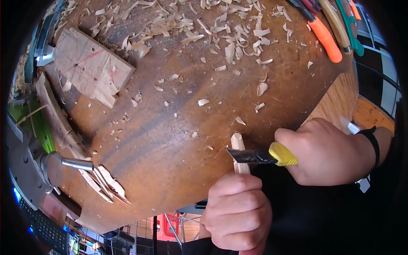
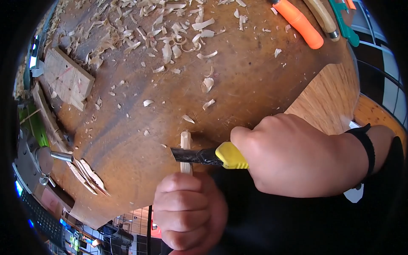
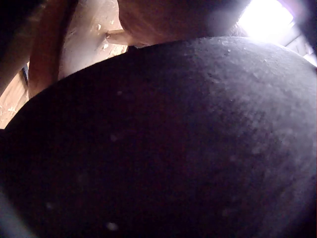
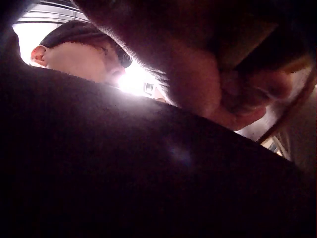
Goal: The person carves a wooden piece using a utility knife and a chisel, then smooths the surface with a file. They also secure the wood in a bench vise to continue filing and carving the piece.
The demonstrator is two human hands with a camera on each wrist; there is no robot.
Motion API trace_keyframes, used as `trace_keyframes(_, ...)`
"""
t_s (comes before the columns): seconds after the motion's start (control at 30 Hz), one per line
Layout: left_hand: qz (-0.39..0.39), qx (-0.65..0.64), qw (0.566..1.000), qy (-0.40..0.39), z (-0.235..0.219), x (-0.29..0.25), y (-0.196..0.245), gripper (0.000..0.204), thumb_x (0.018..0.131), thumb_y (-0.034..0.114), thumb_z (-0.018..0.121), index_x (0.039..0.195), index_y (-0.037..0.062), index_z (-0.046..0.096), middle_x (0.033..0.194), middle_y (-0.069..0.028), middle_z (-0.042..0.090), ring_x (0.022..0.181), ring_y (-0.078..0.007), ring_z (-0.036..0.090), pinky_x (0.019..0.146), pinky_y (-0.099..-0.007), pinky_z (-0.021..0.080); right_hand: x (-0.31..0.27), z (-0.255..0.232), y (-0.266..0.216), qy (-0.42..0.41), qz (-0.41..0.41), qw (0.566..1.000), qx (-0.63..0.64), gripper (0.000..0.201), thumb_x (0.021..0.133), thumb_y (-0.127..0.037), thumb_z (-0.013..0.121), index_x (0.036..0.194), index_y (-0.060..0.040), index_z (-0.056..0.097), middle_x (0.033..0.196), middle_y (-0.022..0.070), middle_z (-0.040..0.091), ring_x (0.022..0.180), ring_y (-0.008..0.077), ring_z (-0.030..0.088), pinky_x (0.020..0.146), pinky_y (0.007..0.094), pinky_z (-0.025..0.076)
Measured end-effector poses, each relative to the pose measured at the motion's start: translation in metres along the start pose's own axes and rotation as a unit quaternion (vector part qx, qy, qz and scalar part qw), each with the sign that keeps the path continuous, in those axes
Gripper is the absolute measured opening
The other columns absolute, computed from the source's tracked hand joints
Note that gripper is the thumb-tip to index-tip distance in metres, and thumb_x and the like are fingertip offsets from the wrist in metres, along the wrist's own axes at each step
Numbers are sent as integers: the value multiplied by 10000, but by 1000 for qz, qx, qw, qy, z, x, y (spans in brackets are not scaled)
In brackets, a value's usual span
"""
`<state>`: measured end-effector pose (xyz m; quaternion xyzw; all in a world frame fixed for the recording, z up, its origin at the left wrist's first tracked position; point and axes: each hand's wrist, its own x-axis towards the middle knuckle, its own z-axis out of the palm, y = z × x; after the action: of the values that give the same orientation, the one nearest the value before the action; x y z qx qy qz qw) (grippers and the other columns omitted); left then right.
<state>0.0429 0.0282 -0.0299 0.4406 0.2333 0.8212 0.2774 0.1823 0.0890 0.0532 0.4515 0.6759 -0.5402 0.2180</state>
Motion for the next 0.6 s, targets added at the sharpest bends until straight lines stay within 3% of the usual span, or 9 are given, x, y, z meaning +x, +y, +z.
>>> trace_keyframes(0.2, -6, 19, 1000, -23, 5, 4, 3, 535, 1057, 328, 422, 571, 104, 412, 447, 7, 386, 357, -144, 368, 407, -296, 374, 8, 3, -5, 21, 3, 999, -26, 184, 716, -7, 678, 833, 20, 538, 628, 222, 617, 614, 414, 662, 579, 472, 537)
trace_keyframes(0.27, -71, 41, 997, -13, 4, 2, 12, 528, 1058, 356, 412, 591, 109, 396, 494, 2, 402, 415, -156, 393, 465, -313, 393, 7, 8, -4, 26, 14, 999, -31, 205, 715, -19, 684, 836, 2, 520, 617, 199, 603, 612, 424, 643, 571, 486, 517)
trace_keyframes(0.3, -80, 72, 994, -14, 6, 0, 15, 530, 1045, 364, 388, 569, 134, 345, 460, 27, 307, 392, -129, 285, 437, -290, 254, 7, 12, -2, 52, 2, 998, -26, 199, 715, -15, 680, 841, 7, 527, 616, 205, 604, 616, 428, 643, 577, 488, 519)
trace_keyframes(0.33, -77, 66, 995, -23, 7, -3, 15, 530, 1045, 364, 388, 569, 134, 345, 460, 27, 307, 392, -129, 285, 437, -290, 254, 5, 15, -1, 81, -9, 996, -21, 193, 715, -11, 675, 845, 11, 534, 615, 210, 605, 621, 431, 644, 584, 491, 520)
trace_keyframes(0.4, -56, 112, 991, -57, 9, -7, 14, 537, 1055, 364, 366, 571, 135, 332, 466, 27, 306, 403, -132, 286, 444, -294, 258, 4, 16, 1, 86, -15, 996, -11, 169, 712, 7, 662, 853, 41, 576, 654, 234, 631, 665, 430, 669, 622, 478, 547)
trace_keyframes(0.43, -54, 93, 992, -68, 5, -5, 16, 461, 1026, 229, 448, 594, 68, 428, 476, -9, 404, 387, -165, 407, 434, -324, 407, 3, 15, 2, 80, -20, 997, -4, 163, 709, 24, 649, 861, 72, 617, 694, 258, 657, 709, 428, 694, 661, 465, 574)
trace_keyframes(0.53, -50, 95, 994, -36, 6, -6, 16, 473, 1030, 243, 442, 590, 71, 424, 463, -9, 394, 377, -165, 393, 418, -318, 393, -1, 17, 4, 78, -14, 997, -3, 129, 722, 16, 644, 839, 64, 619, 707, 267, 660, 724, 432, 694, 680, 467, 575)
trace_keyframes(0.57, -53, 100, 993, -35, 7, -9, 14, 580, 1081, 409, 299, 571, 136, 333, 485, 32, 282, 420, -131, 256, 455, -298, 251, -3, 18, 5, 77, -17, 997, -3, 129, 722, 16, 644, 839, 64, 619, 707, 267, 660, 724, 432, 694, 680, 467, 575)
trace_keyframes(0.6, -52, 101, 993, -33, 7, -8, 13, 580, 1081, 409, 299, 571, 136, 333, 485, 32, 282, 420, -131, 256, 455, -298, 251, -7, 18, 7, 69, -4, 998, 3, 124, 724, 14, 646, 835, 61, 618, 709, 270, 660, 725, 433, 695, 682, 467, 575)
